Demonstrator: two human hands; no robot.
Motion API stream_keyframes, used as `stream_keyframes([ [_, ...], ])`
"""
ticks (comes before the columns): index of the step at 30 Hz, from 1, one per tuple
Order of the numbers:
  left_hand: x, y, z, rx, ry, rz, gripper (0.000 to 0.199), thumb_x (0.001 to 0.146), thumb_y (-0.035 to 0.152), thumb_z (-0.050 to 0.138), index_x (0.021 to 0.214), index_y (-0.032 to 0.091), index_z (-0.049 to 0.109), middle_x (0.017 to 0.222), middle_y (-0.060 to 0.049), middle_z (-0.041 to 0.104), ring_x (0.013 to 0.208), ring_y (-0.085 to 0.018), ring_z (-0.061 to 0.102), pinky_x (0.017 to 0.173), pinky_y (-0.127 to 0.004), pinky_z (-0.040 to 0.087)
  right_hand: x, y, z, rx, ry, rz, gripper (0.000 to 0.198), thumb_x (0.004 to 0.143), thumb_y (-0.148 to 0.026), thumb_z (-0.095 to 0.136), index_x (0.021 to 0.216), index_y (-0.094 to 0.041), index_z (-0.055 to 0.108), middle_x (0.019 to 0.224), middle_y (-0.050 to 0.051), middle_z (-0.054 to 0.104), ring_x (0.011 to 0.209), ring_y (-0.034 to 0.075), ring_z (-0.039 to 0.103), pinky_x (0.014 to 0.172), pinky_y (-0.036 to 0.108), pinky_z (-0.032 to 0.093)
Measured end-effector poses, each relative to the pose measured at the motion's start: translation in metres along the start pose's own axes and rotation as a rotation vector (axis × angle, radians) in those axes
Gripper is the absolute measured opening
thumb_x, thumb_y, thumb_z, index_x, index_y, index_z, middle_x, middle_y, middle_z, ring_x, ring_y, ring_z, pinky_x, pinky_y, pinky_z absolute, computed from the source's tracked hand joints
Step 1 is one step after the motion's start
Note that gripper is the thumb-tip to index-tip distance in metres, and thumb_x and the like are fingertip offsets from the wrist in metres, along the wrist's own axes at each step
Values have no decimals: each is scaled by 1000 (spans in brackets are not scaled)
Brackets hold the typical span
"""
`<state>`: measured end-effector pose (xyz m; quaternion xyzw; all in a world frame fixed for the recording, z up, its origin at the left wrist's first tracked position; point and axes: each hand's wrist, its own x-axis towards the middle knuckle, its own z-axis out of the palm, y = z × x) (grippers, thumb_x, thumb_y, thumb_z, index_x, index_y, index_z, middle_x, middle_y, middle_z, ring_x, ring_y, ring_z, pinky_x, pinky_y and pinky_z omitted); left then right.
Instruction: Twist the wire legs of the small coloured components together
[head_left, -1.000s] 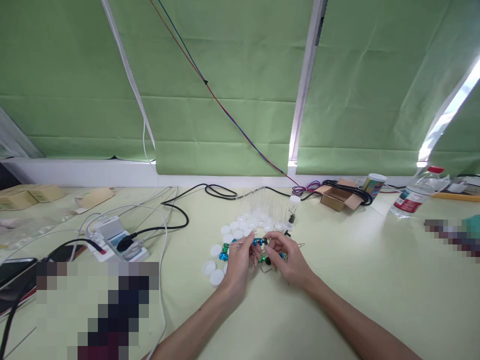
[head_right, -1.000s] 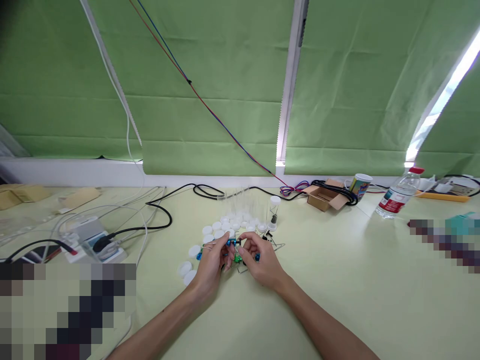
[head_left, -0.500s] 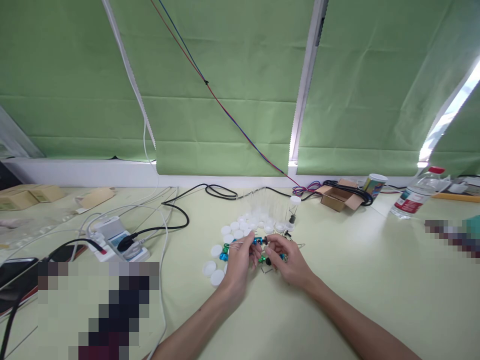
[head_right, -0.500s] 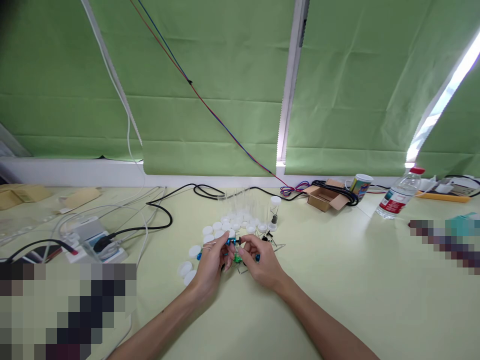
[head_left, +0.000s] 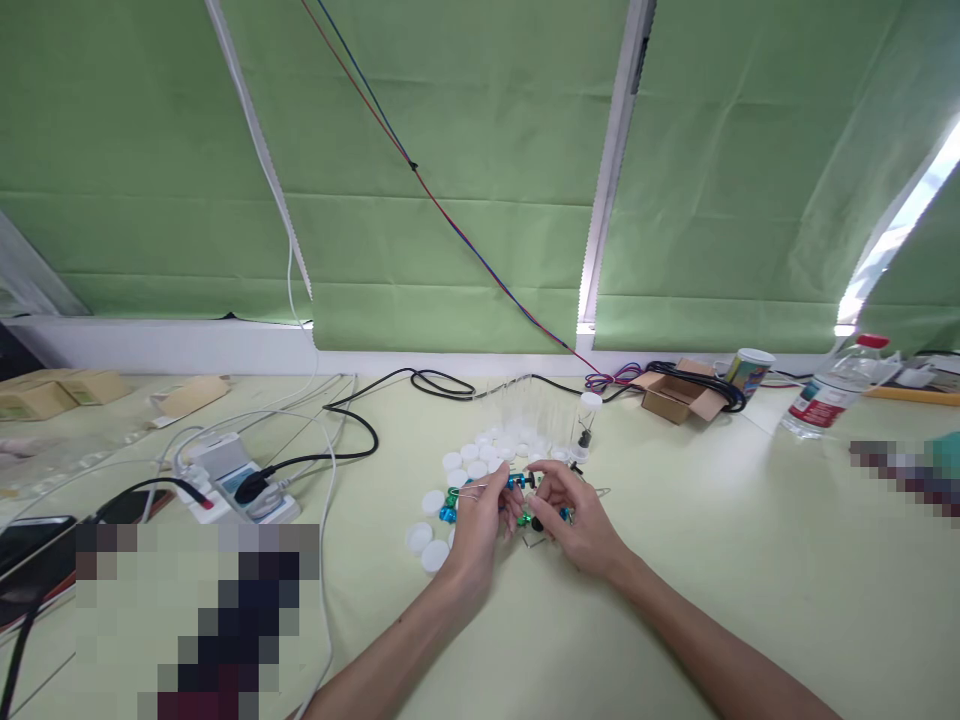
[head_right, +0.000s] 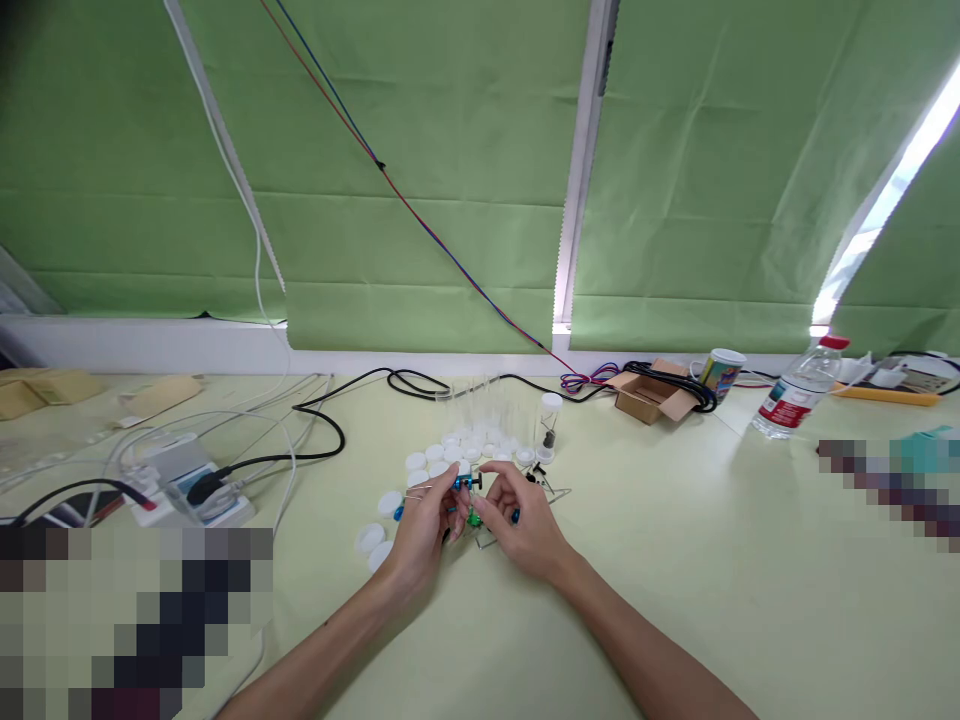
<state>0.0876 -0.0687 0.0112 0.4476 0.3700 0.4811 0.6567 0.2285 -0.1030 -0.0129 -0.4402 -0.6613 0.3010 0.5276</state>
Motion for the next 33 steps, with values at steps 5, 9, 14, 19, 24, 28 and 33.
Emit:
stream_keyframes([
  [5, 0, 0, 1, -2, -6, -14, 41, 74, 49, 67, 52, 16, 56, 49, 0, 53, 41, -8, 43, 41, -23, 30, 1, -2, 0, 47, 20, -11, 33, 94, -39, 52, 121, -21, 47, 67, -4, 52, 54, 12, 52, 53, 25, 44],
  [9, 0, -1, 1, 6, -11, -10, 42, 75, 48, 67, 51, 15, 55, 51, 0, 53, 40, -8, 43, 40, -22, 29, 1, -2, 1, 45, 29, -7, 23, 95, -38, 50, 111, -21, 50, 63, -5, 51, 52, 12, 50, 53, 26, 43],
  [14, 0, -5, 0, 15, -30, -5, 41, 76, 46, 66, 52, 15, 57, 51, -1, 53, 41, -7, 43, 40, -21, 29, 1, 1, 1, 56, 24, 30, 21, 96, -40, 48, 104, -21, 50, 58, -6, 50, 50, 12, 48, 51, 25, 41],
  [19, 1, -6, -1, 17, -29, -12, 41, 76, 46, 67, 52, 15, 57, 51, -1, 52, 41, -8, 43, 40, -21, 29, 1, 2, 2, 48, 28, 55, 21, 96, -40, 47, 100, -20, 51, 57, -6, 49, 48, 12, 46, 50, 24, 40],
  [24, 0, -6, 0, 42, -58, -19, 43, 78, 48, 65, 52, 15, 56, 52, 0, 52, 42, -8, 42, 40, -21, 29, 2, 3, 1, 12, 36, 61, 21, 97, -40, 46, 92, -20, 52, 54, -6, 48, 48, 11, 44, 50, 24, 38],
  [28, -1, -5, 0, 65, -76, -17, 44, 78, 49, 65, 52, 14, 56, 52, -1, 52, 43, -8, 42, 41, -21, 28, 2, 3, 0, -29, 40, 72, 26, 98, -40, 44, 82, -21, 51, 52, -6, 47, 46, 11, 44, 50, 24, 37],
  [33, -2, -6, 1, 98, -89, -15, 44, 79, 49, 63, 53, 14, 56, 52, -1, 52, 43, -8, 41, 43, -22, 28, 3, 3, 1, -103, 83, 59, 37, 98, -40, 41, 66, -21, 43, 48, -6, 46, 45, 11, 42, 53, 24, 37],
])
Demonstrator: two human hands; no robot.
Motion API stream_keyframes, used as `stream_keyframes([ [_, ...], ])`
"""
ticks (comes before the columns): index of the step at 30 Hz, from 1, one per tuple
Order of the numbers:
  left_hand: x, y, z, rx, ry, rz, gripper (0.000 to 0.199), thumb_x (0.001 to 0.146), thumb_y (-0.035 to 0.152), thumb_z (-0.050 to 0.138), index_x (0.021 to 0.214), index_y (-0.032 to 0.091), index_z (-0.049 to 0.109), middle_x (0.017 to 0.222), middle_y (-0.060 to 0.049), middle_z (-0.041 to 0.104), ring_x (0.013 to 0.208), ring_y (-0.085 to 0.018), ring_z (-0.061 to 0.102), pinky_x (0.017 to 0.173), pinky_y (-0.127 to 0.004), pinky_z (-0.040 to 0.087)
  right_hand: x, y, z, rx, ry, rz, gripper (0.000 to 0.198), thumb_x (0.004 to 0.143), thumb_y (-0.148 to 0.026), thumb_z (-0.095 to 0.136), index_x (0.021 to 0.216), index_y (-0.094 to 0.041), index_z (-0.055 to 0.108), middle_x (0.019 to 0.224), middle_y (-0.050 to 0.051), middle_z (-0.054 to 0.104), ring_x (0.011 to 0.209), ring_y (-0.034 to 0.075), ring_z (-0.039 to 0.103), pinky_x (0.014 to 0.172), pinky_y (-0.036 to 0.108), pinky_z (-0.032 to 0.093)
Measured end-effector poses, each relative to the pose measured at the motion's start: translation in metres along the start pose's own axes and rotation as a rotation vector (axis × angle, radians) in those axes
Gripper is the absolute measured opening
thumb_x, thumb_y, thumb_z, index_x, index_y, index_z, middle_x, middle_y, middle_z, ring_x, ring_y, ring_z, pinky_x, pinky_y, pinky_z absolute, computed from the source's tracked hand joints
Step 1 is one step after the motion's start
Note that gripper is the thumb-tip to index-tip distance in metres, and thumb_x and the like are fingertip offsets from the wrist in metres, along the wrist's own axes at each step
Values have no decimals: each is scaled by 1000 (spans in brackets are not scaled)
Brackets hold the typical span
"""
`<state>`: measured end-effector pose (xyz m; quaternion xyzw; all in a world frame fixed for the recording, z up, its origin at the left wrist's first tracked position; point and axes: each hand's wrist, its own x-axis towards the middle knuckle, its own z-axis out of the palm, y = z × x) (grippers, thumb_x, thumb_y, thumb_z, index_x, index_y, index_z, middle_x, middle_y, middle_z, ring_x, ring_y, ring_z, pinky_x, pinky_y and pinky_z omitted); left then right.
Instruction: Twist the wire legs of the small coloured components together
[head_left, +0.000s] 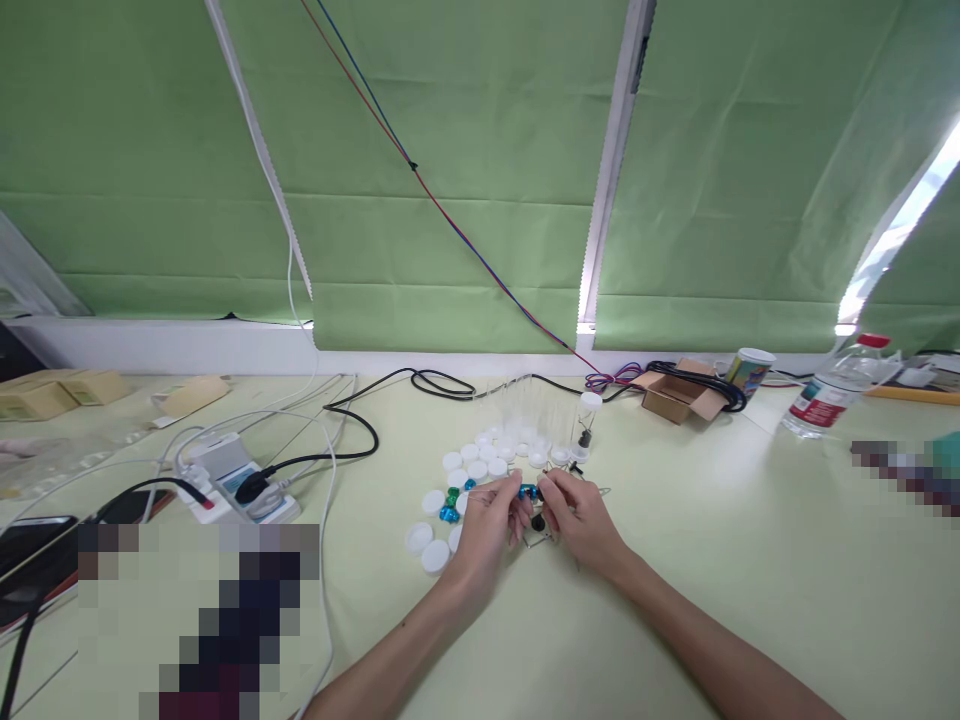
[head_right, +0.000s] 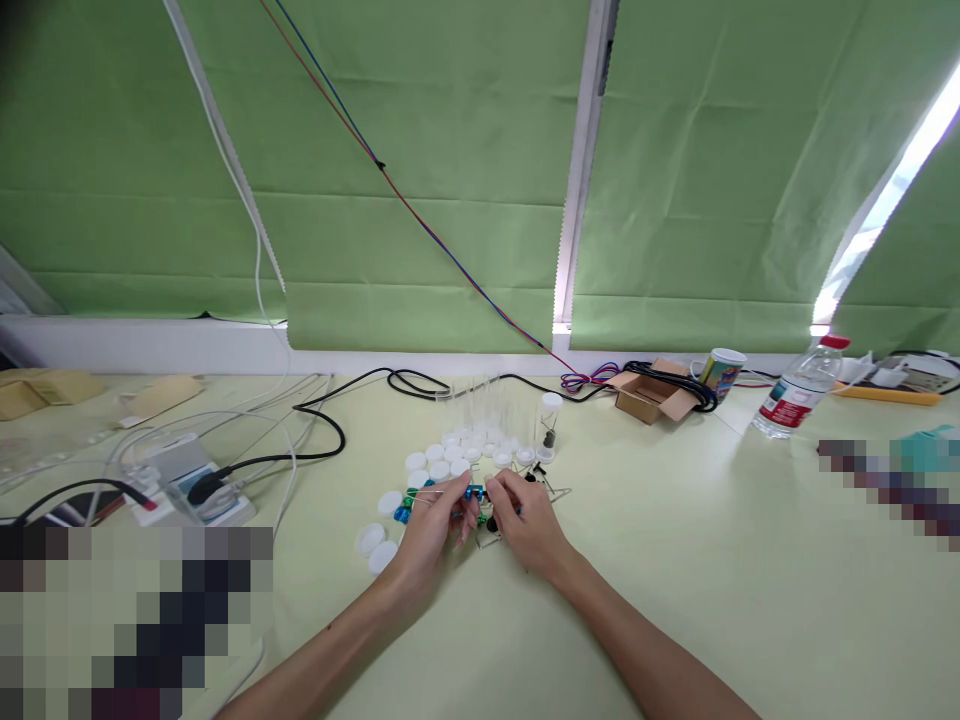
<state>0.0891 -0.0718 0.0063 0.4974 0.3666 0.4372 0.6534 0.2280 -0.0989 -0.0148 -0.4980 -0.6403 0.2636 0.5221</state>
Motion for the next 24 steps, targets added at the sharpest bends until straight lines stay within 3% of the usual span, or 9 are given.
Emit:
stream_keyframes([
  [8, 0, 1, 2, -18, -5, -24, 44, 77, 50, 65, 53, 14, 56, 53, -2, 54, 43, -8, 42, 43, -22, 29, 1, 3, 1, -39, 32, -2, 45, 99, -41, 36, 60, -21, 42, 45, -5, 44, 43, 11, 42, 51, 24, 36],
  [10, 0, 2, 1, -22, 8, -16, 44, 77, 50, 65, 52, 14, 56, 53, -2, 54, 43, -8, 42, 42, -22, 29, 0, 2, 0, -18, 26, -3, 40, 99, -40, 38, 66, -21, 47, 48, -5, 47, 45, 11, 43, 51, 24, 38],
  [15, 2, 2, 0, -54, 55, 17, 43, 75, 48, 66, 50, 15, 56, 50, -1, 52, 43, -9, 43, 42, -22, 31, -2, -4, 0, 33, -32, -35, 21, 95, -37, 49, 103, -19, 57, 61, -3, 56, 52, 12, 51, 53, 24, 41],
  [24, 3, 0, -1, -33, 51, 16, 44, 77, 48, 65, 50, 16, 54, 49, -1, 51, 42, -9, 42, 41, -23, 30, -1, 0, 0, 47, -90, -42, 19, 96, -36, 48, 101, -20, 57, 65, -1, 58, 55, 13, 52, 54, 25, 43],
])
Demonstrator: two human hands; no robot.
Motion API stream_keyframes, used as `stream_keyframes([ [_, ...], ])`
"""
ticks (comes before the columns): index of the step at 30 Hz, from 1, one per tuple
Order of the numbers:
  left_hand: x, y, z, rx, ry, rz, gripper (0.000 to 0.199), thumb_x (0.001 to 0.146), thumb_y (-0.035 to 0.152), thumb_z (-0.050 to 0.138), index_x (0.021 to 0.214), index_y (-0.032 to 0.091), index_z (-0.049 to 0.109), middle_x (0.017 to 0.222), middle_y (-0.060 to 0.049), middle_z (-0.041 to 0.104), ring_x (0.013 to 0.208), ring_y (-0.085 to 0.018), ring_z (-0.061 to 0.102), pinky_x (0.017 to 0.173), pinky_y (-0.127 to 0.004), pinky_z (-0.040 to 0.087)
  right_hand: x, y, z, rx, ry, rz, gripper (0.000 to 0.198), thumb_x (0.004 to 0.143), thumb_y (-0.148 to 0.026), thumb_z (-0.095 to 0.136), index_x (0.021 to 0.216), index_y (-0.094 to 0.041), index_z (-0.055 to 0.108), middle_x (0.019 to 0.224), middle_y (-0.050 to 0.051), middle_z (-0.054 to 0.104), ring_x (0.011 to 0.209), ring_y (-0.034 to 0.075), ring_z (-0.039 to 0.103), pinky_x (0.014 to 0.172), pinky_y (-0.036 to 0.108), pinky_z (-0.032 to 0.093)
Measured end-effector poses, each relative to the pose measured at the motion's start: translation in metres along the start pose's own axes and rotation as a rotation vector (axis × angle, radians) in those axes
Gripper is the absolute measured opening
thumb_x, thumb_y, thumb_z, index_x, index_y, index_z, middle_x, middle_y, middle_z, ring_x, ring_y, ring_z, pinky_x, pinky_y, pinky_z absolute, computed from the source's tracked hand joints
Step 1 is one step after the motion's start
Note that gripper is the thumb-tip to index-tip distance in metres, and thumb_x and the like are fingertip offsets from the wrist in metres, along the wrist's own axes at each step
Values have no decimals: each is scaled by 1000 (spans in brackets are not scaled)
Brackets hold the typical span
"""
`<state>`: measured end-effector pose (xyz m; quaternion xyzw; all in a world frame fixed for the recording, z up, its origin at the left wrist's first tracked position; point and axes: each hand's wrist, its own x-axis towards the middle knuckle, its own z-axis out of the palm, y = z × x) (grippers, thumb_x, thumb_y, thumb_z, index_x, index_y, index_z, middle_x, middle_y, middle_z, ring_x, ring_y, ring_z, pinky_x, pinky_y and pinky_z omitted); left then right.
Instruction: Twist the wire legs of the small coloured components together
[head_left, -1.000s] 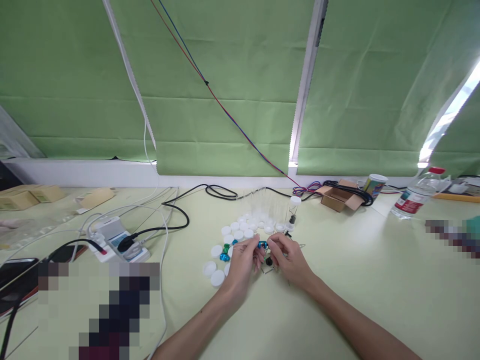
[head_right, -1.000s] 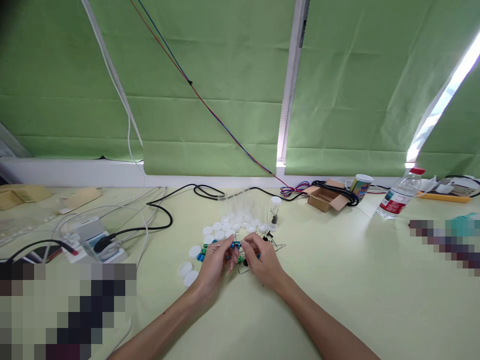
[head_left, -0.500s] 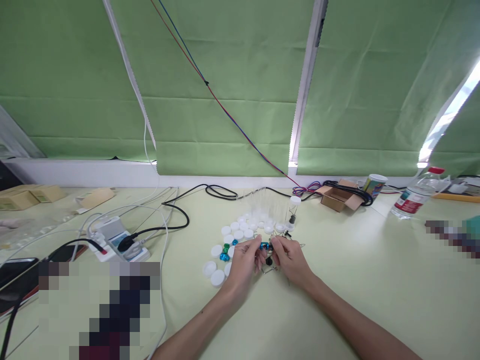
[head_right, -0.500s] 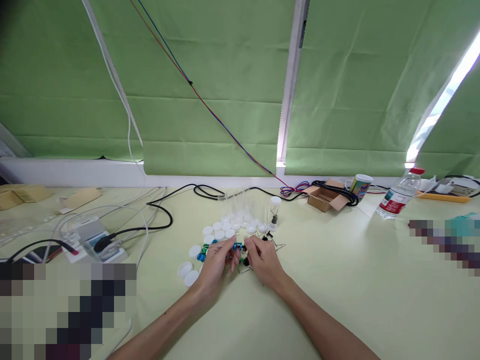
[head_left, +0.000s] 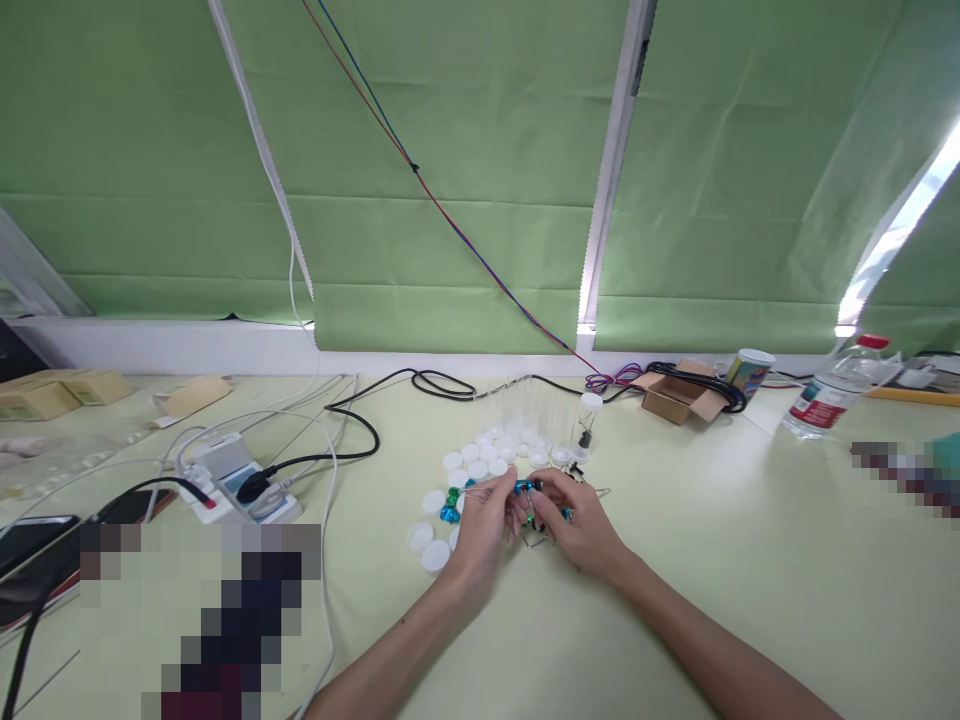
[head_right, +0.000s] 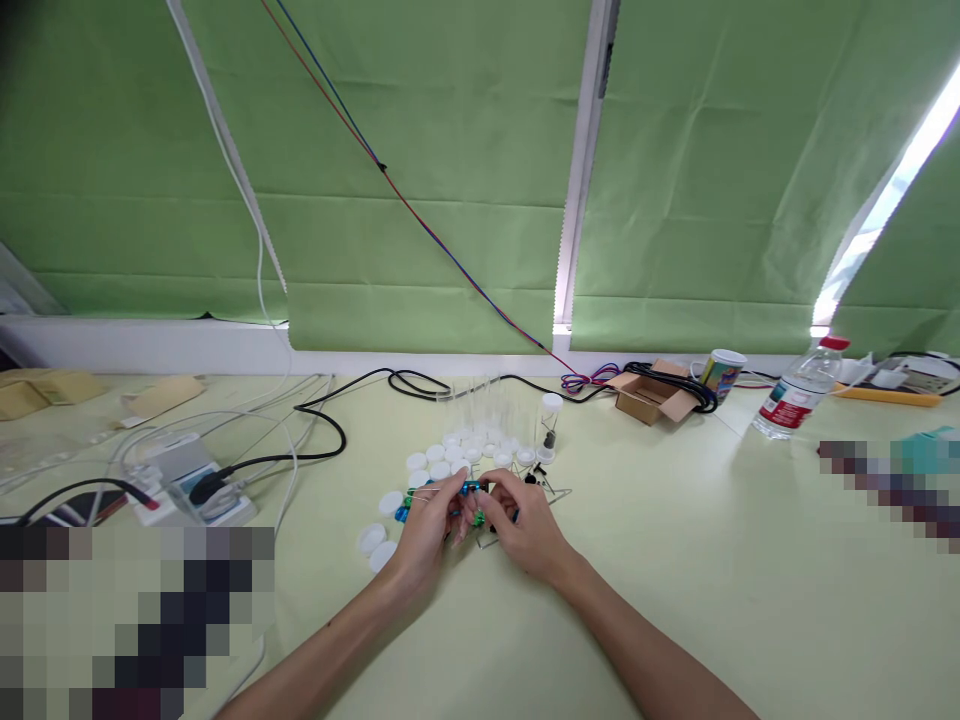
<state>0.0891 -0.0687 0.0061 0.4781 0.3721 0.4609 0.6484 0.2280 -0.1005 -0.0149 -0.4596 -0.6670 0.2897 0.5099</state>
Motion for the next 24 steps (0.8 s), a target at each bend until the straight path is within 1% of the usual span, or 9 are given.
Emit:
stream_keyframes([
  [4, -1, 1, 1, 11, -17, -6, 44, 77, 49, 65, 50, 16, 53, 49, -1, 51, 42, -9, 42, 42, -23, 30, 0, -1, -1, -20, -4, 0, 22, 97, -35, 45, 87, -20, 57, 59, -2, 56, 53, 13, 50, 54, 24, 41],
  [7, -1, 3, 1, 31, -30, -4, 46, 78, 51, 64, 50, 15, 53, 49, -1, 51, 41, -8, 41, 42, -23, 29, 0, -1, -1, -56, 7, -13, 32, 98, -35, 43, 73, -20, 54, 56, -2, 55, 51, 12, 49, 54, 24, 39],
  [10, -2, 4, 2, 44, -50, -1, 47, 78, 52, 63, 50, 15, 54, 50, -1, 52, 42, -8, 41, 43, -23, 28, 0, -1, -1, -95, 25, -14, 40, 99, -36, 42, 64, -20, 52, 54, -2, 55, 50, 12, 49, 54, 23, 39],
  [17, -4, 6, 3, 44, -69, -10, 47, 77, 52, 64, 49, 16, 54, 51, -2, 53, 43, -9, 42, 44, -24, 28, 2, 1, -1, -127, 48, -3, 53, 101, -42, 33, 59, -19, 56, 50, -1, 57, 47, 12, 50, 54, 24, 40],
  [20, -4, 6, 3, 48, -70, -2, 46, 77, 51, 65, 49, 16, 54, 51, -2, 53, 44, -9, 42, 44, -24, 29, 2, 3, 0, -132, 54, 9, 57, 101, -44, 31, 55, -19, 54, 48, 0, 57, 46, 13, 51, 54, 24, 41],
  [22, -4, 6, 3, 46, -62, 2, 46, 76, 50, 65, 49, 16, 54, 51, -2, 53, 43, -8, 42, 44, -24, 29, 2, 3, 0, -141, 56, 13, 57, 101, -44, 31, 54, -19, 52, 49, 0, 57, 47, 13, 51, 54, 24, 41],
  [24, -4, 6, 3, 31, -47, -8, 46, 76, 51, 65, 49, 15, 54, 51, -1, 53, 42, -8, 41, 44, -23, 29, 1, 2, 0, -140, 58, 12, 53, 100, -42, 34, 57, -19, 53, 50, 0, 56, 48, 12, 50, 54, 24, 40],
])
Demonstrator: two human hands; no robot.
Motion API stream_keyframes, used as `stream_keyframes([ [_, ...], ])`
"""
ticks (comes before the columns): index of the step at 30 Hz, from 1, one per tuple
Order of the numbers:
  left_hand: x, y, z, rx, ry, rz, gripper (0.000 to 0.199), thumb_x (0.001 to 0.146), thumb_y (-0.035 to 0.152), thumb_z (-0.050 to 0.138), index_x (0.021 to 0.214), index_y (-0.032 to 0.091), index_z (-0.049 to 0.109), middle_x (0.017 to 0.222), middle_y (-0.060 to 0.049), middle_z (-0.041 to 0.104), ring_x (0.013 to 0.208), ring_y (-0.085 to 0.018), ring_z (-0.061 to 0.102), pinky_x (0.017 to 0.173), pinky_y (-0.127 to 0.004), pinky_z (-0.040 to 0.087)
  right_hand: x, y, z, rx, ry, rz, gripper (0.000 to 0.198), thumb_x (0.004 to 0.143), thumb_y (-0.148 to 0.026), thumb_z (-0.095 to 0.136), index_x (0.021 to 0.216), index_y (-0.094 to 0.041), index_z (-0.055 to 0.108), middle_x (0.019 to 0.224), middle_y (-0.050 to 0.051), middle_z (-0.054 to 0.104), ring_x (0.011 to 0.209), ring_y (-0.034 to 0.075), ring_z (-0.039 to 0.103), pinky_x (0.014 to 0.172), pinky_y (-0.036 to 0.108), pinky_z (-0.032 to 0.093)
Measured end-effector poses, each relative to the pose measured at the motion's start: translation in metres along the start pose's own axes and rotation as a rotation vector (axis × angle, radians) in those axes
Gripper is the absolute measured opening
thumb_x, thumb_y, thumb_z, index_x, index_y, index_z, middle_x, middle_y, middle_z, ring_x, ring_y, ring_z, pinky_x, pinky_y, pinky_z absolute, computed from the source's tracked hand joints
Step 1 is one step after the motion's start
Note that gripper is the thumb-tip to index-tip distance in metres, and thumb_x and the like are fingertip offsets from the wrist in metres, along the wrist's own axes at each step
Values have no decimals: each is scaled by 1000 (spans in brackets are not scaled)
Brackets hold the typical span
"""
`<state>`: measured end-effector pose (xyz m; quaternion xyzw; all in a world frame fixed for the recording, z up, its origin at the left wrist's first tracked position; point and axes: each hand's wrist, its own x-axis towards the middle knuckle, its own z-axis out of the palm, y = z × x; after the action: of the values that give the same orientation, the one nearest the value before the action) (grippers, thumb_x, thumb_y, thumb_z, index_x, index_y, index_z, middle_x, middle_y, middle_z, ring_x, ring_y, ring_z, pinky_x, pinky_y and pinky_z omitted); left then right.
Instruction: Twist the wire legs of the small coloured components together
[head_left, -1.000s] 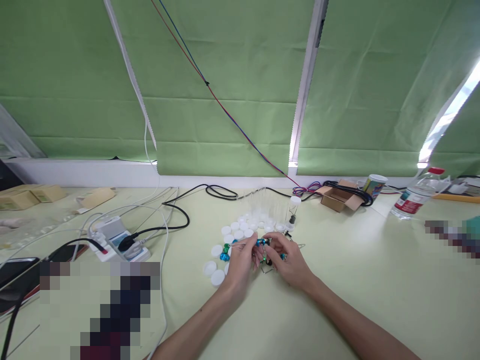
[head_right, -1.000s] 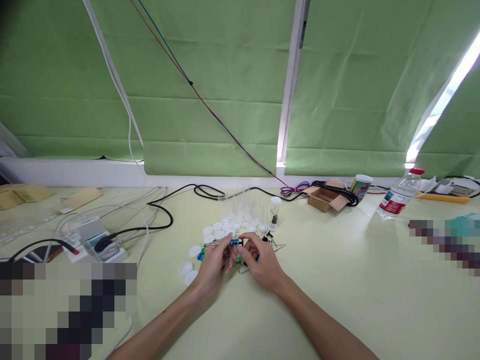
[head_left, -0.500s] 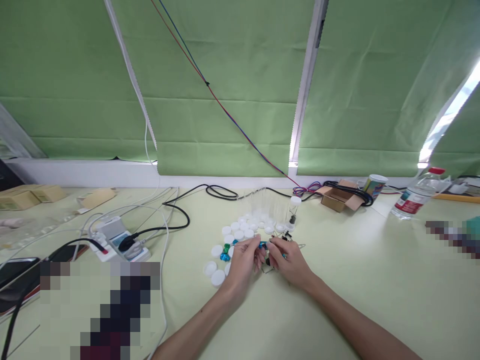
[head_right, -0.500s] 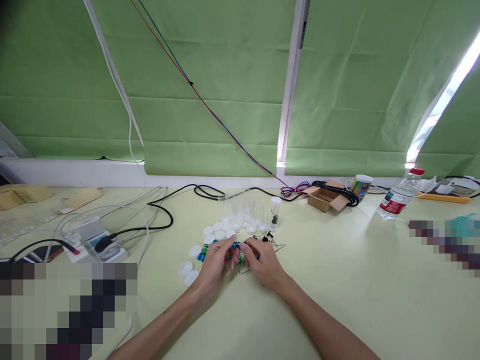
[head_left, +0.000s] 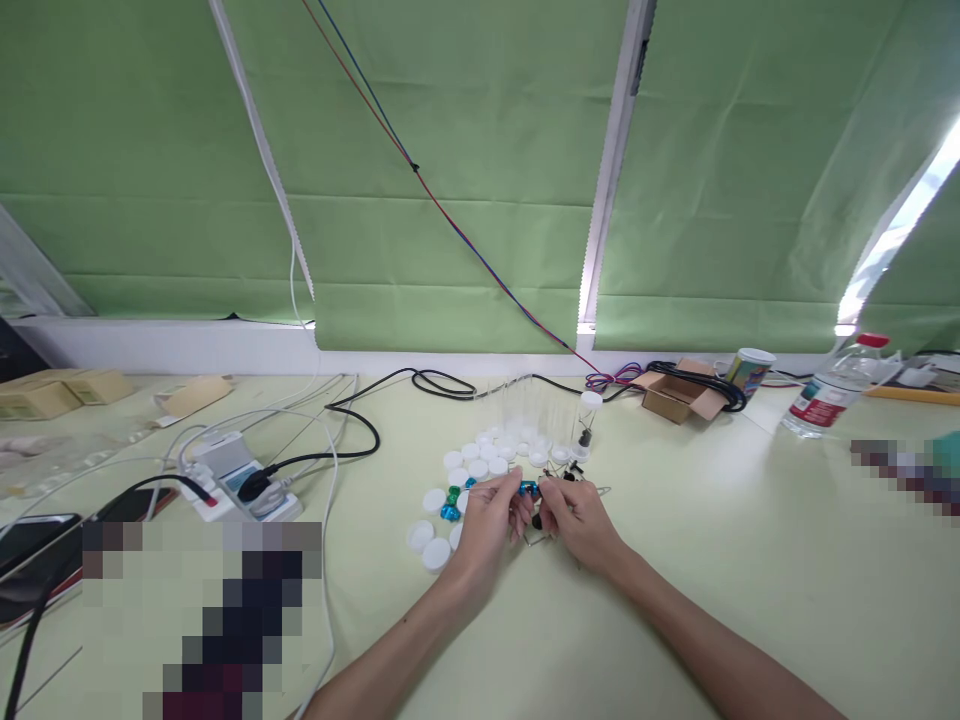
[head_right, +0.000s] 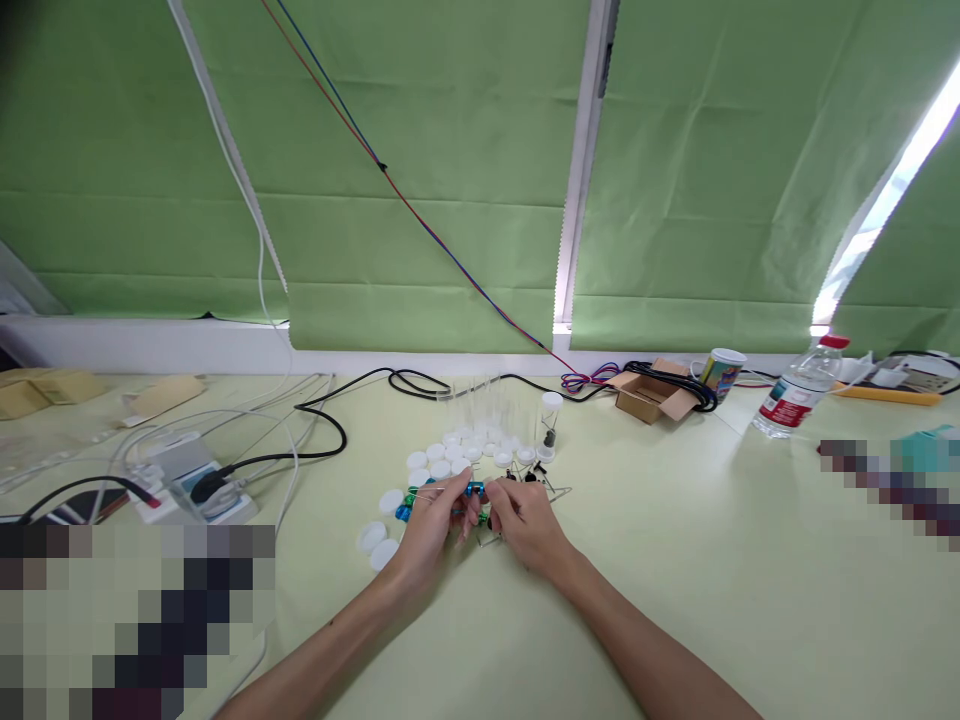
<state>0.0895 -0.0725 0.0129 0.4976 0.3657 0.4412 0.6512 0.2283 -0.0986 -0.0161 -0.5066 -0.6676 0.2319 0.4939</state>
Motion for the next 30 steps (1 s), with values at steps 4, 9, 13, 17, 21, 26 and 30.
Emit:
stream_keyframes([
  [4, 1, -1, -1, -36, 24, 5, 44, 74, 50, 67, 50, 16, 55, 50, -1, 53, 42, -9, 42, 43, -23, 29, -1, -4, -1, 69, -11, 5, 27, 97, -39, 44, 92, -19, 62, 56, -3, 57, 50, 13, 52, 53, 23, 42],
  [9, 2, -2, -1, -22, 34, 38, 44, 75, 50, 66, 50, 16, 54, 47, -1, 52, 41, -9, 42, 43, -24, 29, -2, -5, -1, 48, -54, -29, 26, 96, -37, 47, 109, -19, 61, 60, -2, 59, 54, 14, 55, 56, 25, 44],
  [13, 2, -2, 0, -23, 30, 30, 47, 76, 52, 65, 48, 16, 53, 47, -1, 52, 40, -9, 41, 43, -24, 28, -2, -5, -1, 47, -66, -28, 25, 97, -36, 44, 97, -20, 63, 61, -1, 59, 53, 14, 53, 54, 24, 42],
  [17, 2, -2, -1, -16, 30, 24, 48, 75, 53, 65, 48, 16, 53, 47, -2, 52, 41, -9, 42, 43, -24, 29, -1, -4, -1, 40, -50, -36, 34, 98, -36, 42, 72, -20, 57, 57, -1, 57, 51, 12, 51, 54, 23, 40],
  [21, 2, -3, -1, -3, 17, 29, 47, 75, 53, 65, 48, 16, 54, 48, -2, 53, 40, -9, 42, 42, -24, 29, 0, -4, 0, 16, -36, -42, 43, 99, -37, 40, 62, -20, 52, 54, -2, 57, 49, 12, 50, 54, 23, 40],
  [26, 1, -3, -1, -14, 19, 30, 46, 75, 52, 65, 48, 16, 54, 47, -1, 52, 41, -9, 42, 43, -24, 29, -1, -3, 0, 29, -44, -23, 36, 99, -39, 41, 76, -19, 61, 55, -2, 57, 50, 13, 51, 54, 24, 41],
  [30, 1, -3, 0, -23, 47, 23, 43, 75, 49, 66, 51, 16, 55, 48, 0, 52, 41, -9, 42, 42, -23, 29, -2, -2, 0, 49, -42, -7, 27, 97, -39, 46, 106, -19, 61, 56, -3, 58, 52, 14, 53, 55, 25, 43],
])
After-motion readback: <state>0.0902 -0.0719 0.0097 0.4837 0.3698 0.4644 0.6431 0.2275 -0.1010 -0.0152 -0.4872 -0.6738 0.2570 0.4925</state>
